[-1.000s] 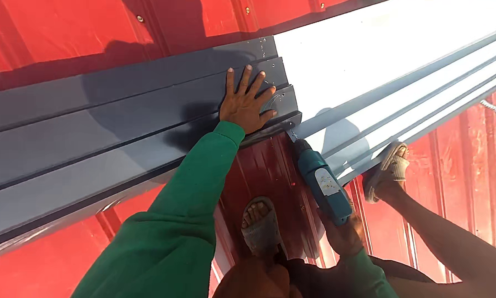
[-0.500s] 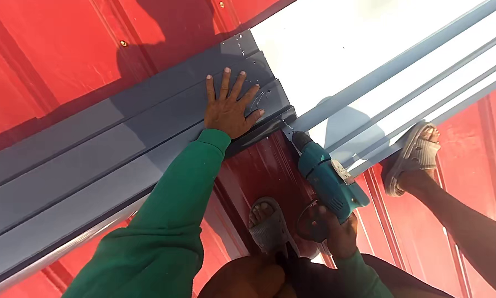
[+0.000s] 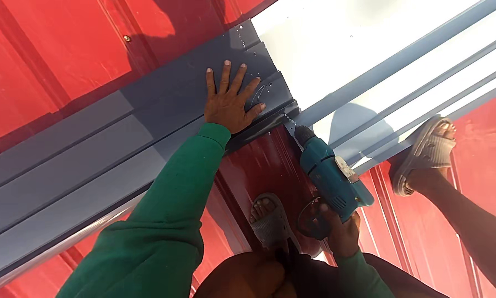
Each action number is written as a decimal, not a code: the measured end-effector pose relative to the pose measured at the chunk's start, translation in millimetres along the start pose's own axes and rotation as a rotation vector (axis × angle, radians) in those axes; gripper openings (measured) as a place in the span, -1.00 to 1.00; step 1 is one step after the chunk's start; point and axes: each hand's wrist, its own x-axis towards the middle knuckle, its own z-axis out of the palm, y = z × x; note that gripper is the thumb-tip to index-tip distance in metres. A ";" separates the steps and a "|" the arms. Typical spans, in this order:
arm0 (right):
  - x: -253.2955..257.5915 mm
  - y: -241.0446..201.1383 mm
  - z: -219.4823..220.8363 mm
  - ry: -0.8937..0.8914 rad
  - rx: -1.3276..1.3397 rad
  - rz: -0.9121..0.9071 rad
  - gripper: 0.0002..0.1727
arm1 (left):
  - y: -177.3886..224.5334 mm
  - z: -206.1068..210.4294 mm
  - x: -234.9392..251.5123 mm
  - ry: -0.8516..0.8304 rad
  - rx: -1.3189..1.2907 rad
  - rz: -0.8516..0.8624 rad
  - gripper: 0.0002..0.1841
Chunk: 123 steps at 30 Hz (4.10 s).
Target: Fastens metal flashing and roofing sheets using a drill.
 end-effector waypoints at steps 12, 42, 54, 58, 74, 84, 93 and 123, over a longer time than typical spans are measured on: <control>0.8 2.0 -1.7 -0.032 0.015 -0.014 -0.36 | 1.1 0.6 0.9 0.002 -0.010 -0.002 -0.15; -6.2 5.8 1.3 -0.003 0.063 0.010 -0.36 | -3.1 2.2 3.8 -0.018 -0.023 -0.006 -0.15; -2.1 5.9 7.6 -0.001 0.068 0.011 -0.38 | -2.9 3.7 4.2 -0.026 -0.022 -0.011 -0.15; -2.2 8.5 9.0 -0.025 0.110 0.020 -0.41 | -1.9 1.5 2.9 -0.014 -0.021 -0.005 -0.16; -3.6 21.7 31.4 0.039 0.159 0.044 -0.40 | -0.1 2.6 2.7 -0.042 -0.013 0.003 -0.15; -9.3 27.1 51.4 0.105 0.327 0.115 -0.36 | -0.2 3.7 1.7 -0.010 -0.002 0.015 -0.15; -10.9 26.4 58.8 0.123 0.349 0.094 -0.44 | -0.7 3.5 0.9 0.015 0.018 0.029 -0.17; -24.1 19.3 23.8 0.052 -0.753 -0.429 -0.05 | -4.6 2.2 7.9 -0.072 -0.027 0.002 -0.13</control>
